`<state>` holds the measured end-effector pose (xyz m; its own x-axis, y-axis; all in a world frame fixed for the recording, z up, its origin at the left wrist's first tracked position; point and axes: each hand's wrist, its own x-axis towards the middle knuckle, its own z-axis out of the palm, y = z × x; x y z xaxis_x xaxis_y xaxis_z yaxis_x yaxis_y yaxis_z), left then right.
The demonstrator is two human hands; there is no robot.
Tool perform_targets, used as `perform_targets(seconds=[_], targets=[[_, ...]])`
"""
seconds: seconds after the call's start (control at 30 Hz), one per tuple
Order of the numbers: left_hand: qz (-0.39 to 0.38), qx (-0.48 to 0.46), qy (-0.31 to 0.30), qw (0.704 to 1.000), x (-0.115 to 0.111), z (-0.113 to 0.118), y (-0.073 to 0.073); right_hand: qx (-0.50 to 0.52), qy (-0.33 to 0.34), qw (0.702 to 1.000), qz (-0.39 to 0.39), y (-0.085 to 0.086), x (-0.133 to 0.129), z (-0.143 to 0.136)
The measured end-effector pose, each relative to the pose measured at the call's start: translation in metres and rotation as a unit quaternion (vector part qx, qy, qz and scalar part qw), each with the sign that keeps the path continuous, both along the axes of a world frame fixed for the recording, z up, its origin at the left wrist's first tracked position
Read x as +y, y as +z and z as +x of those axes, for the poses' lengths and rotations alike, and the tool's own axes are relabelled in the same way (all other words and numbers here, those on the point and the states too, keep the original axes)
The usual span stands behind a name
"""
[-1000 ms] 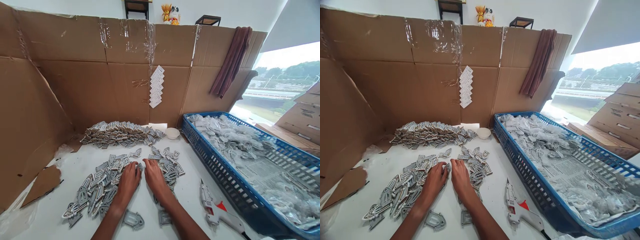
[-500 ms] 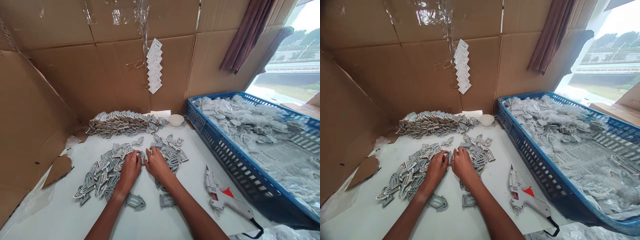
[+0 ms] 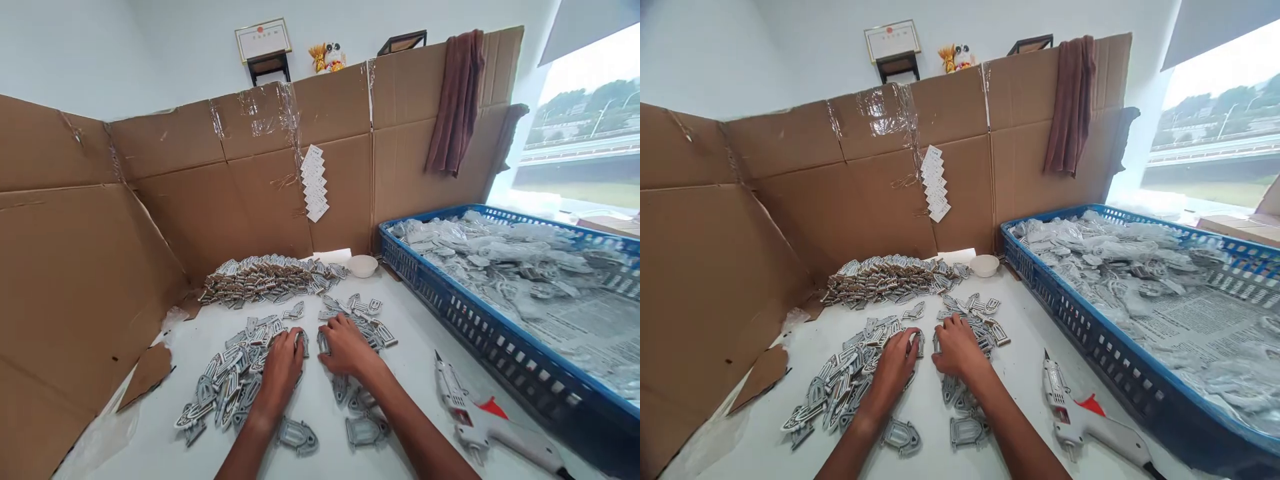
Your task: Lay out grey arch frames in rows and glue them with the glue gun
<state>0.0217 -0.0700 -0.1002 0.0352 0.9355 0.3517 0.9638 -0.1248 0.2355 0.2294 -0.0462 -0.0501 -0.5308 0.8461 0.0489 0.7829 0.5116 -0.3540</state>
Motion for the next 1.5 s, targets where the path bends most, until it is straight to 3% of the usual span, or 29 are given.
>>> perform_targets(seconds=[0.2, 0.33, 0.43, 0.53, 0.63, 0.77, 1.03, 1.4, 1.5], targets=[[0.021, 0.017, -0.011, 1.000, 0.002, 0.001, 0.003, 0.023, 0.013, 0.998, 0.052, -0.013, 0.002, -0.012], [0.065, 0.040, -0.059, 0.995, 0.004, 0.003, 0.010, 0.060, -0.041, 0.993, 0.088, -0.009, 0.012, -0.002], [0.090, 0.061, -0.147, 0.983, 0.004, 0.003, 0.001, 0.053, -0.114, 0.986, 0.106, 0.000, 0.022, 0.017], [0.088, 0.067, -0.191, 0.975, -0.002, 0.004, -0.015, 0.020, -0.141, 0.987, 0.075, 0.005, 0.026, 0.030], [0.069, 0.069, -0.197, 0.976, -0.010, 0.007, -0.029, -0.011, -0.139, 0.989, 0.056, 0.002, 0.023, 0.029], [0.069, 0.061, -0.193, 0.977, -0.015, 0.011, -0.037, -0.055, -0.138, 0.987, 0.052, -0.003, 0.017, 0.019], [0.052, 0.036, -0.182, 0.981, -0.016, 0.018, -0.036, -0.032, -0.220, 0.974, 0.043, -0.007, 0.025, 0.015], [0.037, 0.009, -0.186, 0.982, -0.016, 0.018, -0.030, -0.074, -0.275, 0.954, 0.090, -0.008, 0.020, 0.011], [0.046, -0.001, -0.190, 0.981, -0.016, 0.017, -0.032, -0.082, -0.261, 0.957, 0.098, -0.005, 0.019, 0.011]])
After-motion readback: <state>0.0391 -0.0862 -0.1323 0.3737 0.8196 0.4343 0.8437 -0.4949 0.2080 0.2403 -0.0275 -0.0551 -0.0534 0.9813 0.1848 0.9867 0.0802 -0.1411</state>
